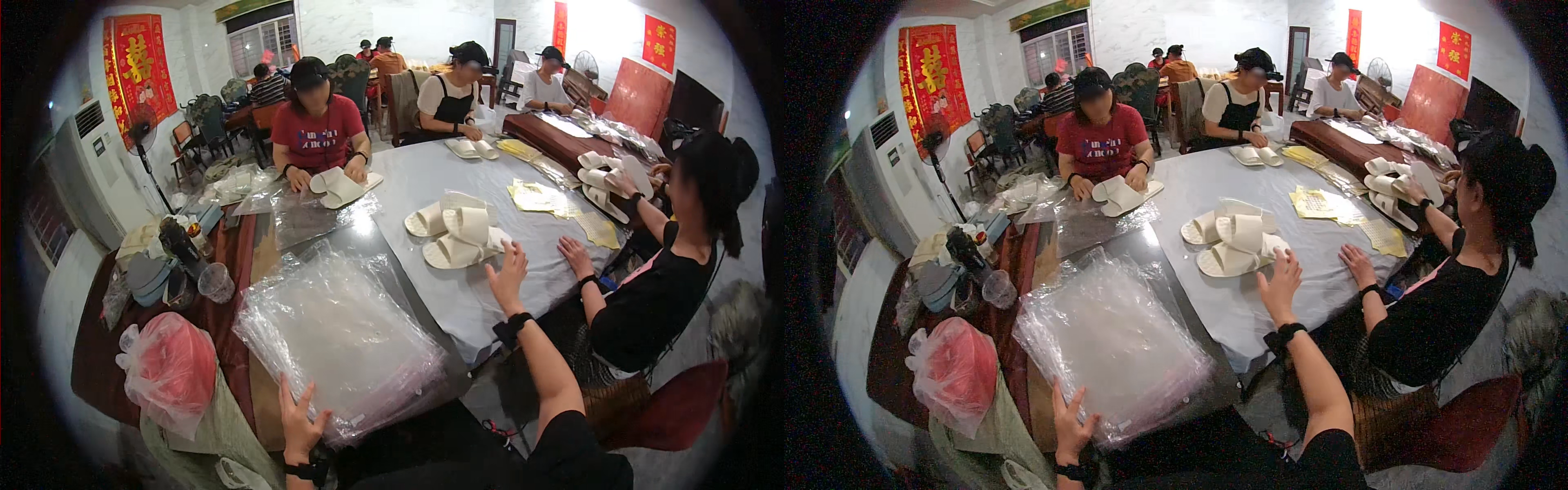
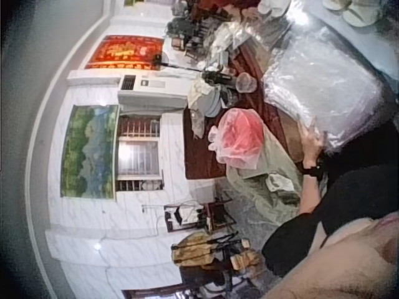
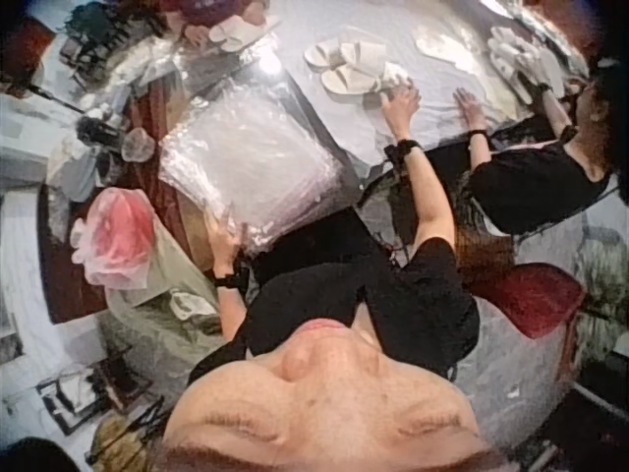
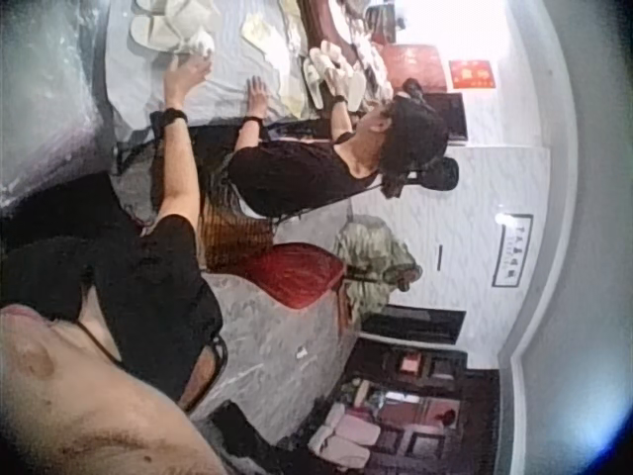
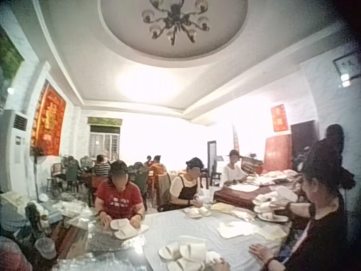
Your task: Packing finished white slippers into plastic bags and placing them into a larger green collection bag.
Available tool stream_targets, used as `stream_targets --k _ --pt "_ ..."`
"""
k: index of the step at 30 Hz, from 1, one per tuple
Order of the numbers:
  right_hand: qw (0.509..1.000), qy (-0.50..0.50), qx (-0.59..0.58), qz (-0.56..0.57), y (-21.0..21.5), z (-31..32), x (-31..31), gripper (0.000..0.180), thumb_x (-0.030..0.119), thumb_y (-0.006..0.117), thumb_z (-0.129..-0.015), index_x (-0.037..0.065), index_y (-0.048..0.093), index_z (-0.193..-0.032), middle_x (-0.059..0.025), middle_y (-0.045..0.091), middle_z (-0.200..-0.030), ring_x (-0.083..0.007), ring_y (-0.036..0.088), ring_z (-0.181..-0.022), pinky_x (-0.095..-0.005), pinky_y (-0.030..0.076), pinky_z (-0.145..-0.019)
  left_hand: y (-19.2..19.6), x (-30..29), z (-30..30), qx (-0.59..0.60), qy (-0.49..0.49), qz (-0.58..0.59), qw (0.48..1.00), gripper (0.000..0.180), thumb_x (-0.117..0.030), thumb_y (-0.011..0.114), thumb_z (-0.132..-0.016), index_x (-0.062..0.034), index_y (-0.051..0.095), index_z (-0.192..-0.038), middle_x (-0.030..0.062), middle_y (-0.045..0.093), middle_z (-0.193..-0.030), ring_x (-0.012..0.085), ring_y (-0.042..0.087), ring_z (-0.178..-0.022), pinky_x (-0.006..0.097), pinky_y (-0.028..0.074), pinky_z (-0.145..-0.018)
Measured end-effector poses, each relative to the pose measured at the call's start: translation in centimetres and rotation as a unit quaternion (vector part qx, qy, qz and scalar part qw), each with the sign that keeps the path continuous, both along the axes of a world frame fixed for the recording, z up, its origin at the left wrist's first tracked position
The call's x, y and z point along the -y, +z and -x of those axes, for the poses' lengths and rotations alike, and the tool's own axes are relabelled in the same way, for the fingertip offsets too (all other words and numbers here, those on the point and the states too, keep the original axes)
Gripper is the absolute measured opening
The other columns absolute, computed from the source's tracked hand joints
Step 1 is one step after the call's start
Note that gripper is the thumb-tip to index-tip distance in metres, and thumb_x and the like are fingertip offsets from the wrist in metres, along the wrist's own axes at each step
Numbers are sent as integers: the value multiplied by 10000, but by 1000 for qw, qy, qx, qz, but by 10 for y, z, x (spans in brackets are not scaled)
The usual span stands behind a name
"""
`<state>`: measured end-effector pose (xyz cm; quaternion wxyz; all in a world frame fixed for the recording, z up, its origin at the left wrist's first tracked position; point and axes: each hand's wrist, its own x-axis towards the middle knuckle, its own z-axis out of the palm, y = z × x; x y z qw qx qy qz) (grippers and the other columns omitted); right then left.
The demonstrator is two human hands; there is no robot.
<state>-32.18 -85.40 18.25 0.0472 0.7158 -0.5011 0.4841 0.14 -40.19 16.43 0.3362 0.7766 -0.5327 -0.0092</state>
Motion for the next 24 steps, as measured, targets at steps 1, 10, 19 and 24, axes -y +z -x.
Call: stream_targets --k 1,10,19,24 --pt "999 12 4 -51 0 6 14 845 182 810 -789 155 406 -1530 -181 453 -1468 -394 458 -1292 -598 373 -1030 0 1 0 0 1 3 1000 649 -435 802 -826 -131 646 -1378 339 196 -1645 547 310 -1456 561 326 -1173" --pt "902 263 243 -240 -2 3 108 869 122 740 -885 108 276 -1619 -192 627 -1327 -278 648 -1140 -356 509 -972 -7 11 -1 33 -11 18 999 633 -474 792 -835 -113 664 -1339 351 249 -1622 546 330 -1448 564 335 -1169" --pt "875 245 365 -201 70 -26 3 320 112 655 -963 -31 647 -1249 32 519 -798 -81 461 -717 -249 401 -628 -1 -4 0 16 4 16 1000 605 -460 806 -824 -107 685 -1300 334 251 -1630 532 339 -1449 554 333 -1178" --pt "928 230 203 -211 19 30 -52 348 138 702 -915 0 658 -1231 29 463 -755 -87 415 -686 -258 349 -604 2 7 1 29 -6 22 999 599 -384 824 -800 -118 676 -1316 325 248 -1636 540 339 -1439 560 334 -1175"
